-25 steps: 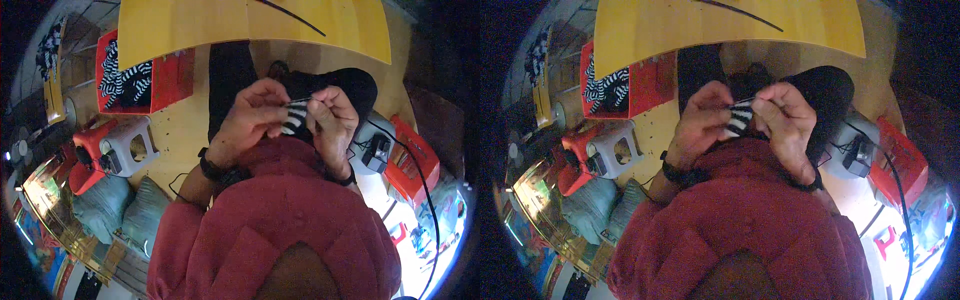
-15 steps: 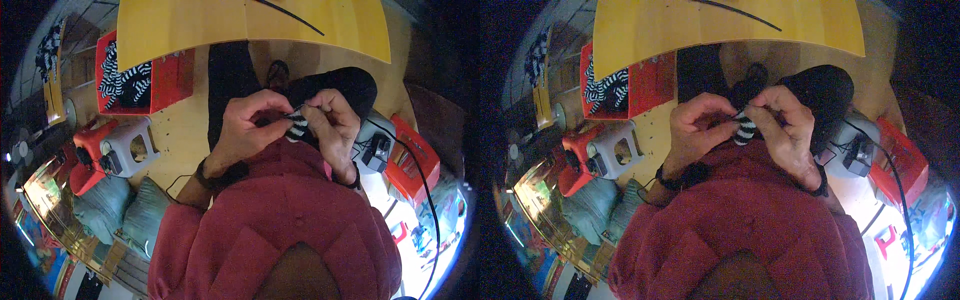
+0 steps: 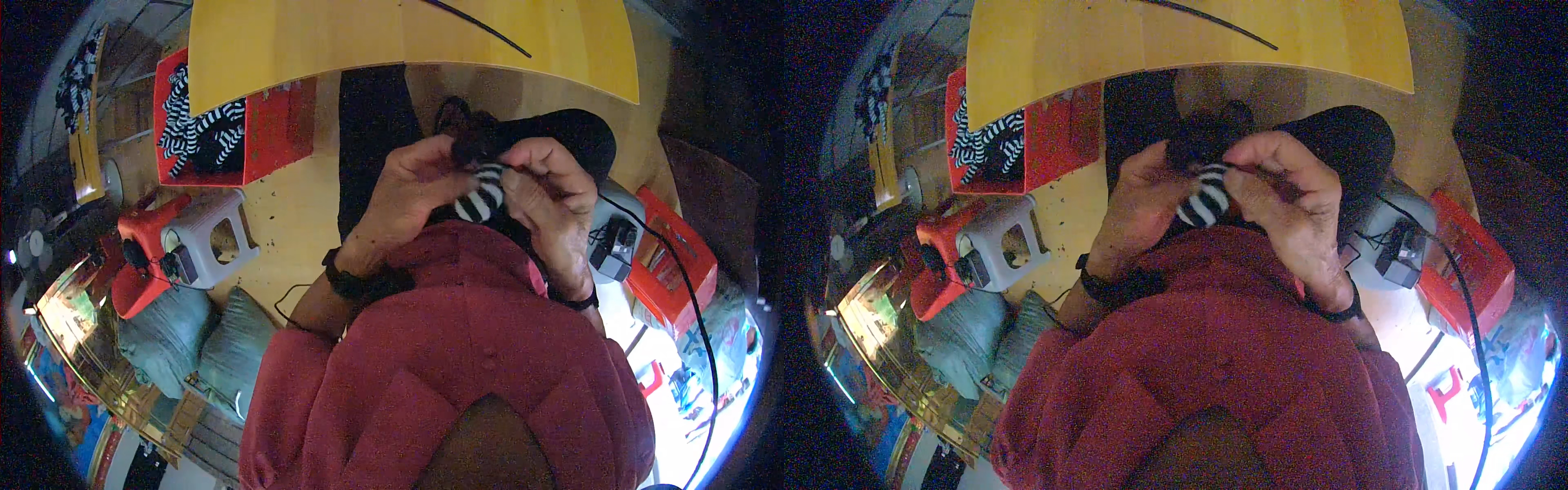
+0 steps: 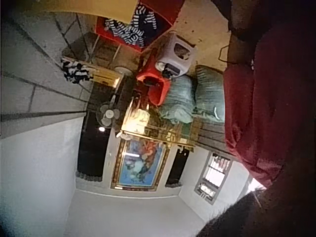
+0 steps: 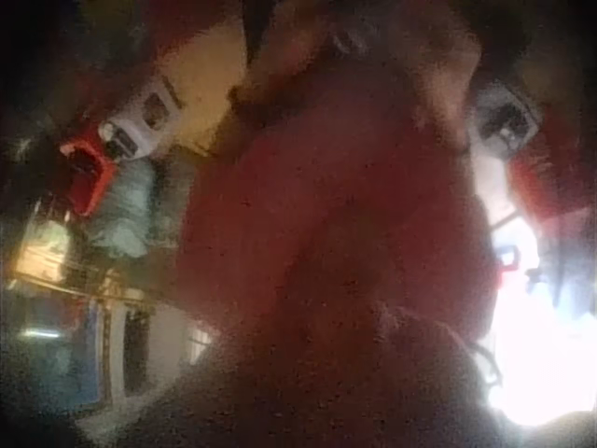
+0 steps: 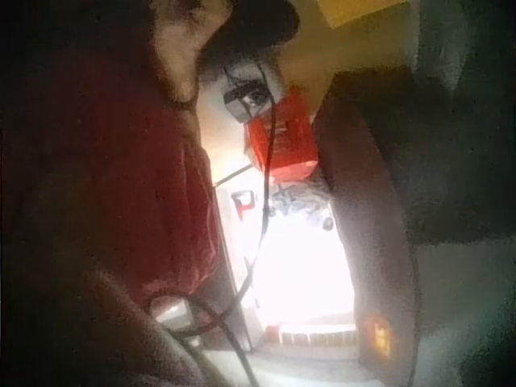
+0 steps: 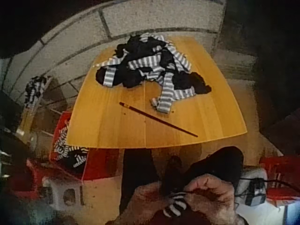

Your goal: Turning small striped fabric tubes inside out using a thin rod.

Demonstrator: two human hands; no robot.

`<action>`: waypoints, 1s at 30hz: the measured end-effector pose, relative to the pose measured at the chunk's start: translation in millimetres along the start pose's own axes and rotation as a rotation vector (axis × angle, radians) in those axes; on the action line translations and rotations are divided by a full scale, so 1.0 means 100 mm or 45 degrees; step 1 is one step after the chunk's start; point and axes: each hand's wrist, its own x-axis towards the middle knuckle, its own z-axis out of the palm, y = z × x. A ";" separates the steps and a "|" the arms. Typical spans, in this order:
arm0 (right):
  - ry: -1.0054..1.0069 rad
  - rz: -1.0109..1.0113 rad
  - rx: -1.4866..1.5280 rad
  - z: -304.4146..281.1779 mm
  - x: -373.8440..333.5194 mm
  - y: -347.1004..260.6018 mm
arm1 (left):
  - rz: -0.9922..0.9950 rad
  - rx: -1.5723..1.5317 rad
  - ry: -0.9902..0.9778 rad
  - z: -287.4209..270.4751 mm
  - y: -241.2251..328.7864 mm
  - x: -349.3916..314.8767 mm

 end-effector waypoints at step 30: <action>0.340 -0.239 -0.258 0.16 0.00 0.16 | -0.190 -0.379 -0.030 0.07 0.15 -0.01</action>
